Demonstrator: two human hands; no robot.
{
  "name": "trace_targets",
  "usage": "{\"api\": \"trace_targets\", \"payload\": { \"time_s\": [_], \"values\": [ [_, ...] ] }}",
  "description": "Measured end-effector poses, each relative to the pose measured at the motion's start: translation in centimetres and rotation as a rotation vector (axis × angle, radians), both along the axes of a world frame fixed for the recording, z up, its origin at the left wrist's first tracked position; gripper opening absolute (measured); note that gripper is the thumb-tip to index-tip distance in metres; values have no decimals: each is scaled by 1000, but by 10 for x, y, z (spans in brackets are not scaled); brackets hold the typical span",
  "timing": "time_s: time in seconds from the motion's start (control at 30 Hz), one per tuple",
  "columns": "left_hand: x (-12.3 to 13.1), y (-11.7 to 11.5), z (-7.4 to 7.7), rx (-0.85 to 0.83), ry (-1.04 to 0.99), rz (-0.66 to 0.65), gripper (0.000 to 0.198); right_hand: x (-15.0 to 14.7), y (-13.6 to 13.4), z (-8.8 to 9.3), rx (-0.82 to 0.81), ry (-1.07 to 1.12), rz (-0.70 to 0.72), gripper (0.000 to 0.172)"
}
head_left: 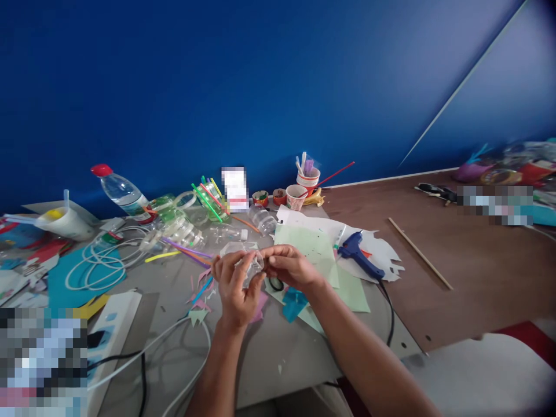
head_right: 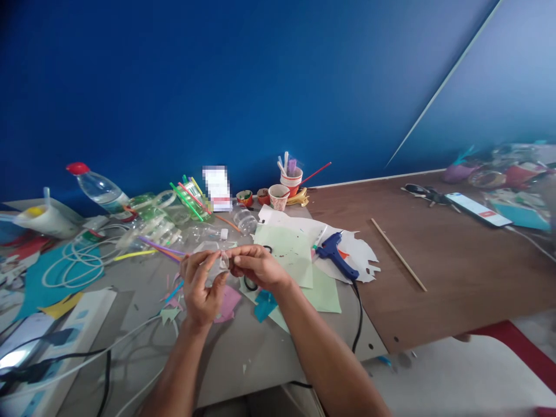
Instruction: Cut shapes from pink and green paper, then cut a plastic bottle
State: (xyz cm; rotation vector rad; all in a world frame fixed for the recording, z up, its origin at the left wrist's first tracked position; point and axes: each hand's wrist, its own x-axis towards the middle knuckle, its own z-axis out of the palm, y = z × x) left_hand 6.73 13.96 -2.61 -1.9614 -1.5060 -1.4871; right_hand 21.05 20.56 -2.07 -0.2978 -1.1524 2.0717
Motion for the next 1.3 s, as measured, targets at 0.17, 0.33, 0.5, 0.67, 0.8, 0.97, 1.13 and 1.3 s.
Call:
{"api": "trace_targets", "payload": {
  "time_s": [0.17, 0.33, 0.5, 0.67, 0.8, 0.97, 1.13, 1.3],
  "values": [
    [-1, 1, 1, 96, 26, 67, 24, 2, 0, 3, -53, 69, 163, 43],
    [-4, 1, 2, 129, -47, 26, 13, 6, 2, 2, 119, -158, 19, 39],
    [-1, -2, 2, 74, -136, -45, 13, 2, 1, 4, 279, -222, -202, 38],
    [4, -5, 3, -4, -119, -91, 14, -6, -9, 12, 528, -126, -230, 26],
    [4, -6, 3, -34, -98, -114, 16, -9, -15, 16, 602, -190, -355, 15],
    [3, -4, -1, -43, -164, -128, 16, -11, -15, 17, 558, -196, -413, 15],
    [4, -1, -6, 1, -274, -160, 30, -14, -10, 10, 250, -127, -262, 24],
    [4, 1, -1, -2, -252, -177, 19, -17, -6, 1, -45, 18, -104, 39]
  ]
}}
